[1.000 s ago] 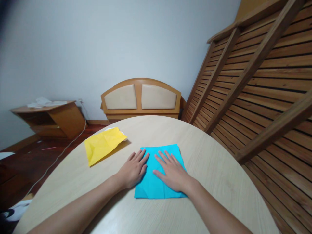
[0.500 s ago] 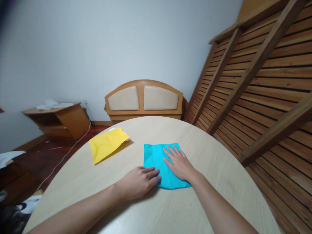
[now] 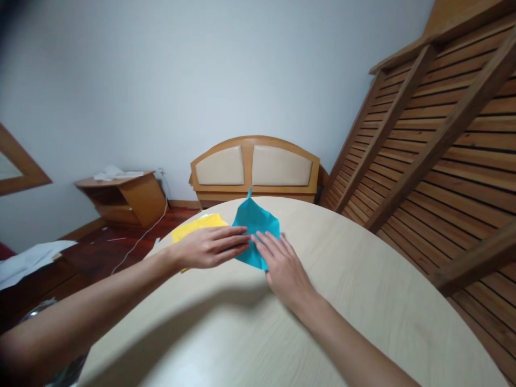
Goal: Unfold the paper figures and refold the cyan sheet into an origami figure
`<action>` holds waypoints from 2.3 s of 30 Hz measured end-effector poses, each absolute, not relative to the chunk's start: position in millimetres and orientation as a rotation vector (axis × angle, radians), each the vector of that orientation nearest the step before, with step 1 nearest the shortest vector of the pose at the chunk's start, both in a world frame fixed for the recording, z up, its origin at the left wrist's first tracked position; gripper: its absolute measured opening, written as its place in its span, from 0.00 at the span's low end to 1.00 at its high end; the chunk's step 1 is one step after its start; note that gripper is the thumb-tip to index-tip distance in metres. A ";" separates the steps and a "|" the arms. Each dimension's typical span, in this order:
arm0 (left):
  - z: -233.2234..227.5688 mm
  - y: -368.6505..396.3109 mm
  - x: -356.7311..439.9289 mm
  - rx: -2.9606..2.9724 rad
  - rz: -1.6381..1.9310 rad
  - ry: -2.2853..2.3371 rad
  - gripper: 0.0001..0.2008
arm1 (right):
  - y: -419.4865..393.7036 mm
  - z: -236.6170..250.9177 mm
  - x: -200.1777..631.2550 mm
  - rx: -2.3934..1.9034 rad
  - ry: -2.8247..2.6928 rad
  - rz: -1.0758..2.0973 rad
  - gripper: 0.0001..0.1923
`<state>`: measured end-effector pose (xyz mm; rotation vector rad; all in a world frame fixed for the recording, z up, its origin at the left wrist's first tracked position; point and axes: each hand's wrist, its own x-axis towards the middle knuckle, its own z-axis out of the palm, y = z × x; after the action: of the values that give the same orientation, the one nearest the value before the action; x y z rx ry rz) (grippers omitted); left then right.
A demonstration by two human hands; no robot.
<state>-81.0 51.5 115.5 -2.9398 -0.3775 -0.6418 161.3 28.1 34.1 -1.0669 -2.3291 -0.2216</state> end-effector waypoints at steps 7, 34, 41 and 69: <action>101.8 56.2 -152.9 -2.381 -0.597 -0.978 0.18 | 103.9 80.4 82.3 -1.061 -2.308 -0.489 0.30; 53.2 88.3 -165.6 -2.839 0.298 -1.857 0.25 | 66.5 -5.3 182.2 -1.422 -2.597 0.106 0.27; 28.4 73.3 -63.3 -2.684 -0.366 -1.387 0.23 | 54.6 -24.3 221.8 -1.603 -2.363 0.202 0.29; -17.4 74.4 -12.5 -2.970 -0.440 -1.384 0.26 | 60.6 -24.0 228.2 -1.547 -2.417 0.261 0.32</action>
<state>-12.5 74.4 -17.4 -2.9697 -1.3837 -0.4399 228.2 60.6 -24.0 -1.5467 -2.4166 0.2611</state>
